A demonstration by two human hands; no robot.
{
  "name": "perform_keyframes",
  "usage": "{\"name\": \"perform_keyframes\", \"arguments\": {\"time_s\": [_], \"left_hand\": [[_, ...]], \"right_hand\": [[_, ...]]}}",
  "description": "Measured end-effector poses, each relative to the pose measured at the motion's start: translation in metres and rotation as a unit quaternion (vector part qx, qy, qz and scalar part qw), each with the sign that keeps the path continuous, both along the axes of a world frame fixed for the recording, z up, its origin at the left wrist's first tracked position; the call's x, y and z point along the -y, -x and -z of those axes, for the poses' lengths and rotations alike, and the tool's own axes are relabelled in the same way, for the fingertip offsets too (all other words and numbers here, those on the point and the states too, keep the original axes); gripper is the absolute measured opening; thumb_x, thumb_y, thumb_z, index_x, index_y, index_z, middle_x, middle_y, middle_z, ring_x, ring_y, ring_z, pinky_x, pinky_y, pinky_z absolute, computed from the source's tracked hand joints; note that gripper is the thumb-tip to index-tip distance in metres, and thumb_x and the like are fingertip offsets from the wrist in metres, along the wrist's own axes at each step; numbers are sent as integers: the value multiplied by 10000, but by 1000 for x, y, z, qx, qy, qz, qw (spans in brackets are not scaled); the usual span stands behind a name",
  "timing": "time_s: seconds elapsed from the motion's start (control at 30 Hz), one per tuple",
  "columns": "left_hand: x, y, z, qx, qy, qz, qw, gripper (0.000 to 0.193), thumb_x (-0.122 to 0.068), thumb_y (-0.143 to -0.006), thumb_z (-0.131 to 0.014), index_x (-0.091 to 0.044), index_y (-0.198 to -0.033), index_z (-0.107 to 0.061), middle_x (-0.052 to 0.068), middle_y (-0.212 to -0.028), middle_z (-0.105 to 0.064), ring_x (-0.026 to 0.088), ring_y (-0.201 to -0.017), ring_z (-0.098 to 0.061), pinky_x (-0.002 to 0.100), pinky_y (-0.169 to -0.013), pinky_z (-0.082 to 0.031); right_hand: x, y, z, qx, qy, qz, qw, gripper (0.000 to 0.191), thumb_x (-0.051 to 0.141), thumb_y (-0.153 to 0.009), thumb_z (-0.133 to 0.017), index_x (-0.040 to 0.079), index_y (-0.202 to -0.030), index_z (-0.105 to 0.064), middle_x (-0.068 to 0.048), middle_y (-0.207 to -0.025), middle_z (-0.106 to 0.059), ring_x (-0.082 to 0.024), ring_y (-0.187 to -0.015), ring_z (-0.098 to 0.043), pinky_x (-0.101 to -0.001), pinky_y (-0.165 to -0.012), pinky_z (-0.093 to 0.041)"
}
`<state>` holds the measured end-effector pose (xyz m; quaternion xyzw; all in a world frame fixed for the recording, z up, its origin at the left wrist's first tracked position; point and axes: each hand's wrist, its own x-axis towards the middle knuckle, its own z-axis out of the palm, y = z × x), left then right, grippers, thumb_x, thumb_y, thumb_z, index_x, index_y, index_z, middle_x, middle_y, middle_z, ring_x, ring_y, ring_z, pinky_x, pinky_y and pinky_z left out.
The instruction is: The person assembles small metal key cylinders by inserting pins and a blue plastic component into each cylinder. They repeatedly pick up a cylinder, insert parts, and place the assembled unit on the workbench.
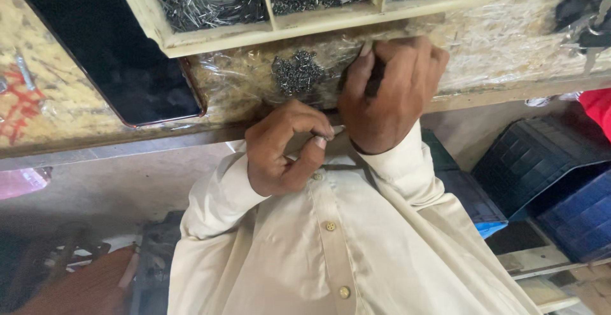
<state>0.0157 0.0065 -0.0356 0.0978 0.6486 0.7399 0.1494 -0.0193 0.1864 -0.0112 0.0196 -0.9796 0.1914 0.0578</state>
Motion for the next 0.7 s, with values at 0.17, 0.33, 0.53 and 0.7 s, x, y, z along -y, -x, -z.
{"name": "perform_keyframes", "arguments": {"time_s": [0.17, 0.33, 0.53, 0.7], "left_hand": [[7, 7, -3, 13, -57, 24, 998, 120, -1, -1000, -551, -38, -1113, -561, 133, -1082, -655, 196, -910, -687, 282, -859, -572], [4, 5, -19, 168, -71, 56, 982, 98, -41, -1002, -615, -16, -1089, -579, 49, -961, -644, 93, -864, -624, 258, -803, -553], [-11, 2, -26, 204, -34, 27, 978, 115, -64, -999, -661, -16, -1068, -584, -13, -872, -619, 23, -761, -534, 211, -673, -489], [-13, 5, -29, 324, -112, 29, 939, 126, -87, -1015, -656, -4, -1089, -597, -14, -920, -652, 28, -782, -625, 223, -689, -572]], "right_hand": [[-13, 26, -43, 122, 318, -30, 940, 67, -76, -999, -584, -23, -1031, -557, -189, -992, -602, -273, -837, -571, -394, -712, -458], [-37, -5, -44, 168, 370, -216, 888, 230, -151, -852, -605, -48, -1039, -518, -229, -1057, -654, -328, -1033, -688, -543, -1056, -532], [-61, -35, -11, 180, 406, -243, 863, 402, -212, -778, -483, -57, -1144, -539, -272, -1153, -595, -425, -1223, -649, -504, -1080, -556], [-60, -21, -11, 183, 413, -241, 859, 301, -210, -845, -547, -47, -1098, -556, -254, -1147, -645, -392, -1161, -699, -446, -983, -593]]}}
